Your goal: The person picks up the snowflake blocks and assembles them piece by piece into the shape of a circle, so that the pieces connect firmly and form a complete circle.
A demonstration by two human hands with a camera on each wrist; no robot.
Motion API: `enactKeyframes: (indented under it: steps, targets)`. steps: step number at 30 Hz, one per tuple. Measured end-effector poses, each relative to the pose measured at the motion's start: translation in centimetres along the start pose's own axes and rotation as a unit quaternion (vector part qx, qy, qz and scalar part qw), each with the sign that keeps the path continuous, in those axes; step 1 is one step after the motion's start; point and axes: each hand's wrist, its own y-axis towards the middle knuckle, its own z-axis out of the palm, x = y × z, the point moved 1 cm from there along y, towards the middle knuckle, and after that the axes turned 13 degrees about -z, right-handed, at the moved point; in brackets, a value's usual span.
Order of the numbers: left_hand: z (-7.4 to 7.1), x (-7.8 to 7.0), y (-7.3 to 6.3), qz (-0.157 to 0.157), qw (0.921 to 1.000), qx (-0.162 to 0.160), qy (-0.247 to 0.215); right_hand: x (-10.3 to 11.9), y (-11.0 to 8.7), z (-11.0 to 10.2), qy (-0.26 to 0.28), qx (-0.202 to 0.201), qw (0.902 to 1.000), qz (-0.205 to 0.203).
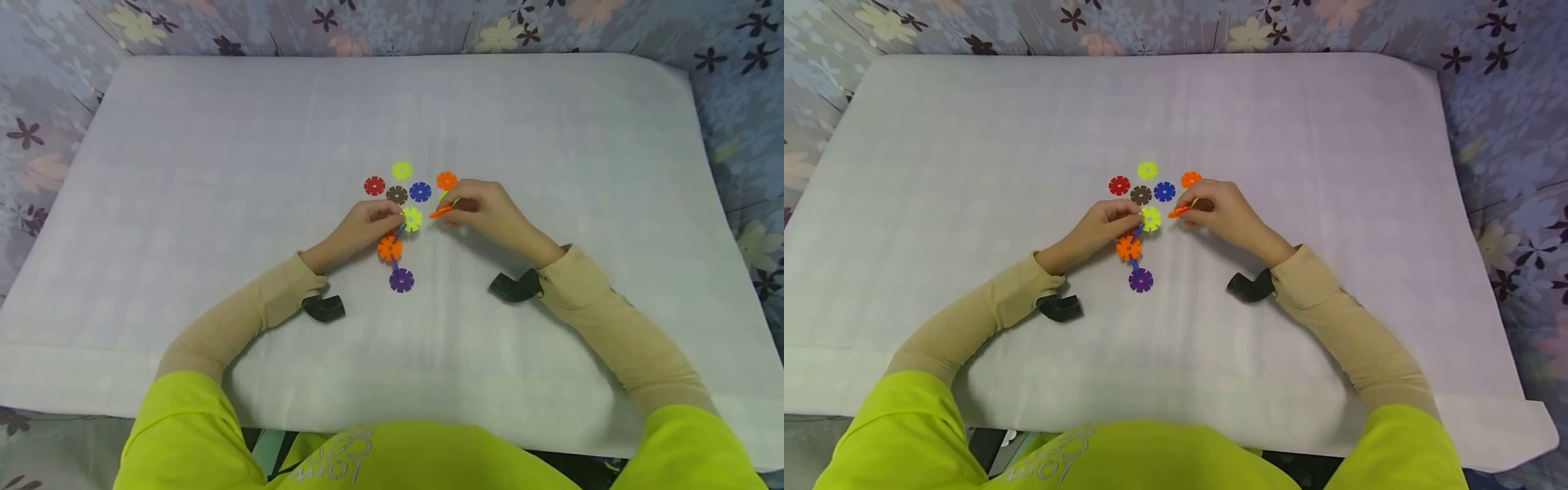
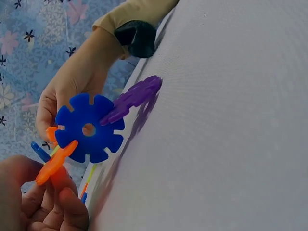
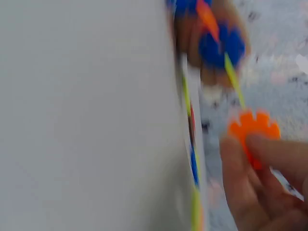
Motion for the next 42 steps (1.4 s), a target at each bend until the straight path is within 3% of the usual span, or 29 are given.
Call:
enactKeyframes:
  steps: [6,11,19,25,34,38,42]
  targets:
    - [0.2,-0.1,0.0,0.007,1.0,0.006,-0.003,1.0,-0.2,1.5,0.009,-0.076,0.9937,-0.082]
    - [0.3,-0.3,0.2,-0.001,1.0,0.008,-0.003,2.0,-0.5,1.7,-0.014,-0.097,0.9885,-0.115]
    - [0.3,-0.4,0.2,-0.023,0.9993,0.013,-0.028,1.9,-0.5,2.1,-0.034,-0.107,0.9865,-0.12]
    - [0.3,-0.5,0.1,-0.032,0.9989,0.015,-0.031,1.7,-0.4,2.1,0.006,-0.104,0.9867,-0.124]
    - [0.2,-0.3,0.0,-0.035,0.9984,0.026,-0.036,1.2,-0.3,2.6,0.087,-0.082,0.9905,-0.069]
    - [0.0,-0.2,-0.1,-0.034,0.9976,0.041,-0.043,0.3,-0.2,2.9,0.071,-0.083,0.9898,-0.091]
    - [0.1,-0.1,-0.1,-0.031,0.997,0.048,-0.053,-1.0,-0.3,3.0,0.017,-0.084,0.9887,-0.123]
